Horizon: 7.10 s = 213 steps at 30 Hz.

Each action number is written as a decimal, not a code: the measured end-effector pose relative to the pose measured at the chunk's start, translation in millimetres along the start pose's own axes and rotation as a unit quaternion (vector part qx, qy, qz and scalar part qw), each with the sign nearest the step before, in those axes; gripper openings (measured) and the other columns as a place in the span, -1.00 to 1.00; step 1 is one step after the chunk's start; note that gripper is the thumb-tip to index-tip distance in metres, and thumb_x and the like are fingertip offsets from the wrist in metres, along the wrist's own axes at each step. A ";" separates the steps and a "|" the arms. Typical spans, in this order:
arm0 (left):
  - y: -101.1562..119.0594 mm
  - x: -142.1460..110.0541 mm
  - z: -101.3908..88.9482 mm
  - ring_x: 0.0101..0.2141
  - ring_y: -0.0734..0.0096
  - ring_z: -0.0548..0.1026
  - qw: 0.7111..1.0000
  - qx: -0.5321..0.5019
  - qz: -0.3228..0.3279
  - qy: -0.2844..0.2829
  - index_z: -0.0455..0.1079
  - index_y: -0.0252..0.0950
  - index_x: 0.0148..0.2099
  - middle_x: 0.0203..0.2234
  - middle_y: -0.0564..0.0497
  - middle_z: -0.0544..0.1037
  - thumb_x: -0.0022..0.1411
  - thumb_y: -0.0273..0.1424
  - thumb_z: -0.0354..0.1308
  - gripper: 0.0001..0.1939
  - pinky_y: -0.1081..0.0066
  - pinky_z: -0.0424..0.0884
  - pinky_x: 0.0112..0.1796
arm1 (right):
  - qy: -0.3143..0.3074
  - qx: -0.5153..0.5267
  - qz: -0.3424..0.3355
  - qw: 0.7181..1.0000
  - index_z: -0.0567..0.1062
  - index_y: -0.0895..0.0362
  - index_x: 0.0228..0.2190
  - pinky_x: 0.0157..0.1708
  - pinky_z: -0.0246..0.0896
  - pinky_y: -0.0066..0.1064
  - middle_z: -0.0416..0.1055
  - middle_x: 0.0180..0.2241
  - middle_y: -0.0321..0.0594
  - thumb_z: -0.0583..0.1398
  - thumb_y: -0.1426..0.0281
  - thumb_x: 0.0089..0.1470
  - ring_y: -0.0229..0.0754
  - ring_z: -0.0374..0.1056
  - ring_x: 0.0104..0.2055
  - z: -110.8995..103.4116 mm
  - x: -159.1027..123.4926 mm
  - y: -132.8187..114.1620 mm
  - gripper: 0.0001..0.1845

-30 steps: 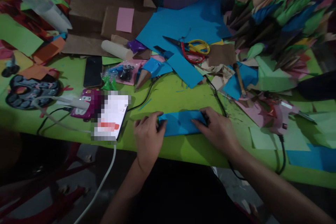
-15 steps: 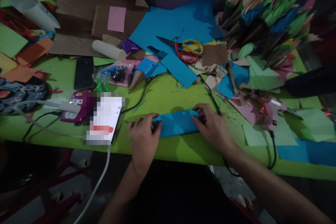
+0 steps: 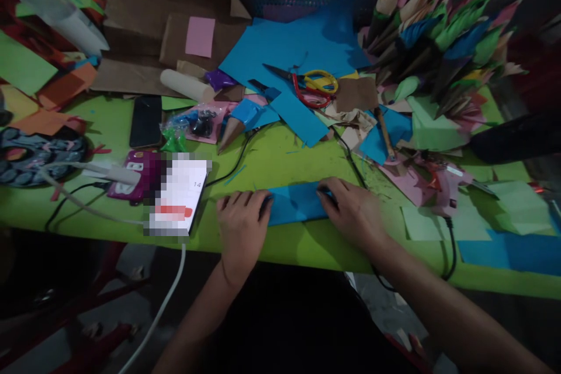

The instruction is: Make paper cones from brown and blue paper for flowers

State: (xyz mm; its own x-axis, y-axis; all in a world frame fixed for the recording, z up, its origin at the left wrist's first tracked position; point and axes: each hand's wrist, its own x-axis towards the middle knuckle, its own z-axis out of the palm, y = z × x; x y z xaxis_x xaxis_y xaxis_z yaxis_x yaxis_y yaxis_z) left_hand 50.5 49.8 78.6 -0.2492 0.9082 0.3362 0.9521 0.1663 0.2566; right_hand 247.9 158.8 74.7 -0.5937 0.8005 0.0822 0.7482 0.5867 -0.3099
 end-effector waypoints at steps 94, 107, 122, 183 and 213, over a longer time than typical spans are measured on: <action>-20.7 -39.6 -14.1 0.01 0.13 0.51 0.973 -0.111 0.177 -0.098 0.50 -0.04 0.16 0.01 -0.02 0.60 0.19 -0.51 0.17 -0.50 0.09 0.34 0.11 | -0.019 0.269 -0.154 0.950 0.55 0.03 -0.35 0.00 0.42 -0.14 0.57 -0.07 -0.14 0.07 0.63 -0.13 -0.03 0.50 0.02 -16.3 -36.5 13.4 -0.62; -19.7 -25.0 -12.0 -0.24 0.23 0.56 0.979 -0.184 0.021 -0.080 0.54 -0.21 -0.17 -0.33 -0.02 0.66 0.41 -0.30 0.10 -0.80 0.24 0.41 -0.18 | -0.038 0.214 -0.100 0.971 0.47 0.02 -0.41 -0.31 0.31 -0.30 0.51 -0.40 -0.22 0.15 0.22 0.25 -0.08 0.45 -0.26 -17.6 -14.2 19.3 -0.77; -21.8 -10.2 -5.7 -0.24 0.16 0.54 0.984 -0.160 -0.065 -0.051 0.42 -0.22 -0.15 -0.41 -0.01 0.57 0.39 -0.17 0.11 -0.77 0.22 0.40 -0.21 | 0.024 0.192 -0.058 0.979 0.18 0.01 -0.52 -0.48 0.00 -0.36 0.25 -0.56 -0.30 0.08 0.18 0.24 -0.15 0.22 -0.47 -4.1 12.6 4.5 -0.66; -4.4 -43.3 -10.7 -0.19 0.19 0.51 0.991 -0.125 -0.047 -0.003 0.53 -0.08 0.06 -0.24 0.00 0.64 0.36 -0.37 0.20 -0.74 0.14 0.32 -0.08 | 0.035 0.189 -0.126 0.973 0.63 0.00 -0.28 -0.27 0.33 -0.23 0.60 -0.38 -0.22 0.18 0.33 0.28 -0.05 0.50 -0.28 2.5 3.7 2.5 -0.81; -9.6 -32.9 -20.3 -0.15 0.19 0.57 0.974 -0.216 -0.047 -0.057 0.55 -0.13 0.01 -0.19 0.03 0.70 0.19 -0.66 0.15 -0.57 0.14 0.47 -0.13 | -0.019 0.310 -0.149 0.939 0.59 0.00 -0.19 -0.07 0.46 -0.13 0.63 -0.17 -0.21 0.07 0.64 -0.26 -0.01 0.56 -0.08 -4.0 -8.6 8.2 -0.40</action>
State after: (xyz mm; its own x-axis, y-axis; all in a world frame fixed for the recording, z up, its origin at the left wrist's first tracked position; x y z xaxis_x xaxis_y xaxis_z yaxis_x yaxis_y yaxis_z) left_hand 46.0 10.5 83.5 -0.2869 0.9374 0.1975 0.7571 0.0955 0.6463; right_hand 260.3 157.2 75.3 -0.7682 0.6000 0.2232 0.2378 0.5912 -0.7706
